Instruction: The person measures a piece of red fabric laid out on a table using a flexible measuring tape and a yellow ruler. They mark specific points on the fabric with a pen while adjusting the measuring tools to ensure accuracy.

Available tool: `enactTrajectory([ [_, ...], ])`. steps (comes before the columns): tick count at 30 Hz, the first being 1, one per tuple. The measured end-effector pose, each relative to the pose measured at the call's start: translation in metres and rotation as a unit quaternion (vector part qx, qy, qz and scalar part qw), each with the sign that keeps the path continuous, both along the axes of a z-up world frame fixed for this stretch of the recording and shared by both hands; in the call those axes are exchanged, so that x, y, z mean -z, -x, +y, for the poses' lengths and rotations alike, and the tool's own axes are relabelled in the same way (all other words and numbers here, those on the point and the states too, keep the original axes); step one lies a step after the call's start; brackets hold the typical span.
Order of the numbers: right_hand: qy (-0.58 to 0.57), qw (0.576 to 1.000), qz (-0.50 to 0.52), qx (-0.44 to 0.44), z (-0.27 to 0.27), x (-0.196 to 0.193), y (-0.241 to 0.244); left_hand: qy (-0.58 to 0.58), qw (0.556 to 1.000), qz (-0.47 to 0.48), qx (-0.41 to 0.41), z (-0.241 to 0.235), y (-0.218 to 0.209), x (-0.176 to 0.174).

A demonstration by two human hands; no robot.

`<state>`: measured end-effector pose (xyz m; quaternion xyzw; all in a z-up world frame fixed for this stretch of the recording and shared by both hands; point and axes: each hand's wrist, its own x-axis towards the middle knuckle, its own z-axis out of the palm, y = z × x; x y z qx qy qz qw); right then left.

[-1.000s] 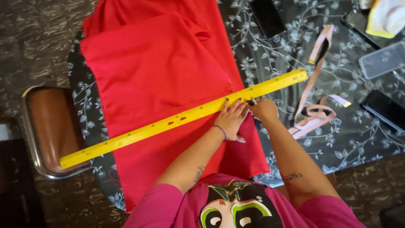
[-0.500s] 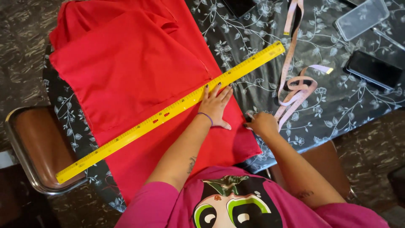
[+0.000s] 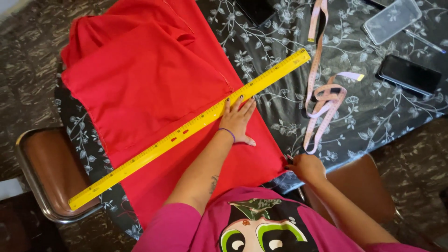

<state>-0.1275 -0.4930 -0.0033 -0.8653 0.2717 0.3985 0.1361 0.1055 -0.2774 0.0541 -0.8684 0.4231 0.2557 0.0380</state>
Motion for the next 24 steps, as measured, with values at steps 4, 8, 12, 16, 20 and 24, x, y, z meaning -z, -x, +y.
enactTrajectory([
  [4,-0.043,0.999,-0.022,0.004,0.006,-0.02,-0.058,0.013,1.0,-0.025,-0.006,-0.001,0.004,0.017],
  [8,-0.063,0.988,-0.137,0.043,0.011,-0.003,-0.139,0.049,0.997,-0.06,0.01,0.003,0.008,0.035],
  [12,-0.062,0.973,-0.206,0.088,0.027,0.035,-0.199,0.05,0.997,-0.053,-0.027,0.006,0.005,0.022],
  [16,-0.056,0.973,-0.198,0.107,0.043,0.032,-0.237,0.048,0.997,-0.049,-0.044,0.007,0.002,0.012],
  [20,-0.028,0.977,-0.17,0.126,0.048,0.024,-0.25,0.012,0.997,-0.052,-0.052,0.003,0.0,0.006],
  [24,-0.029,0.973,-0.179,0.144,0.048,0.023,-0.252,-0.022,0.998,-0.033,-0.055,-0.002,-0.001,-0.005],
])
